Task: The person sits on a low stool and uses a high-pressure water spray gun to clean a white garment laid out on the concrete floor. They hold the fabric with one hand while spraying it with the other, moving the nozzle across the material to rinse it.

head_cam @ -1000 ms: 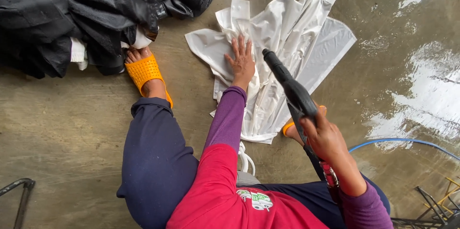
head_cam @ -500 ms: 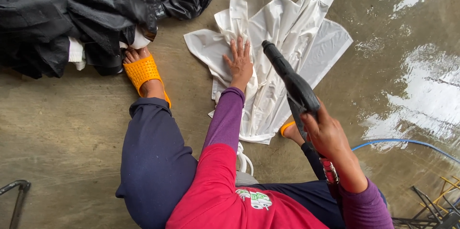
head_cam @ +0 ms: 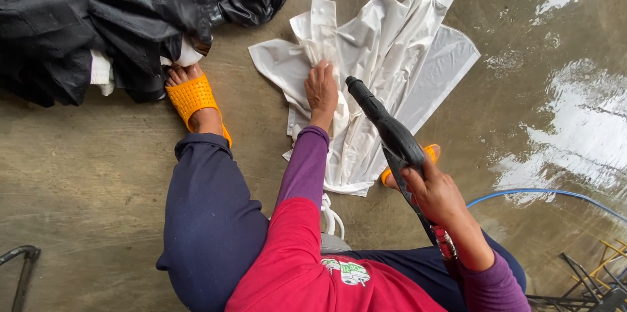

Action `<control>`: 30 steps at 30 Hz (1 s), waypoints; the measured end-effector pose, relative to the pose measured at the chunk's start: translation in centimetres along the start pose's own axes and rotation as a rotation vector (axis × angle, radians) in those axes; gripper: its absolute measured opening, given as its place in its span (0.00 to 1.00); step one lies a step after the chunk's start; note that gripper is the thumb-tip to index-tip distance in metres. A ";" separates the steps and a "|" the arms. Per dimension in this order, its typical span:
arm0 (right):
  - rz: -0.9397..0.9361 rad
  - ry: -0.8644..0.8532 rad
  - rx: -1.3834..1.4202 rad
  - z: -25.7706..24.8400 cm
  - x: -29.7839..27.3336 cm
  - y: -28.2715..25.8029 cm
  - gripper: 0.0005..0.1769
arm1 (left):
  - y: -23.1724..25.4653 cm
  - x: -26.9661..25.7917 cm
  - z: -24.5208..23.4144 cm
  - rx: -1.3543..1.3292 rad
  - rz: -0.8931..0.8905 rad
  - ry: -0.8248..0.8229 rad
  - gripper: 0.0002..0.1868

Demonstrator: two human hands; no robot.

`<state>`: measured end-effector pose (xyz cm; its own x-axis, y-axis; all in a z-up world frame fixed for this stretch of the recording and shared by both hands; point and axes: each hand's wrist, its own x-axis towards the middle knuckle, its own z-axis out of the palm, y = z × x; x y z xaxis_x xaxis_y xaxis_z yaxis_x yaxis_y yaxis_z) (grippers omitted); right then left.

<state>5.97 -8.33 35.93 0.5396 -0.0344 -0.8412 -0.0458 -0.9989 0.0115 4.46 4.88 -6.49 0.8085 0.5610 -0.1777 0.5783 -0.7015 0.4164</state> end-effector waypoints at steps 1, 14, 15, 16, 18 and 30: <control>-0.005 0.014 0.026 -0.1 0.0 0.0 0.26 | -0.2 0.4 0.4 -0.079 -0.031 0.011 0.19; 0.000 -0.032 0.194 0.9 -1.2 4.8 0.17 | -3.3 0.3 -3.2 -0.432 -0.397 -0.063 0.03; -0.001 -0.035 0.208 1.0 -1.2 5.0 0.17 | -3.2 0.9 -2.4 -0.421 -0.387 -0.063 0.03; -0.006 -0.020 0.224 1.0 -1.2 5.2 0.16 | -3.0 1.4 -1.7 -0.383 -0.456 -0.174 0.08; -0.018 -0.002 0.249 0.7 -1.0 5.6 0.17 | -2.8 2.7 -0.2 -0.336 -0.519 -0.274 0.14; -0.067 0.120 0.429 -1.5 -5.0 7.8 0.19 | -1.0 2.9 -8.3 -1.859 -0.572 0.101 0.06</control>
<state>4.15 -16.04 40.99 0.6460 0.0014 -0.7633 -0.3378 -0.8962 -0.2875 5.38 10.85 0.01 0.5497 0.5847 -0.5966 -0.1434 0.7696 0.6222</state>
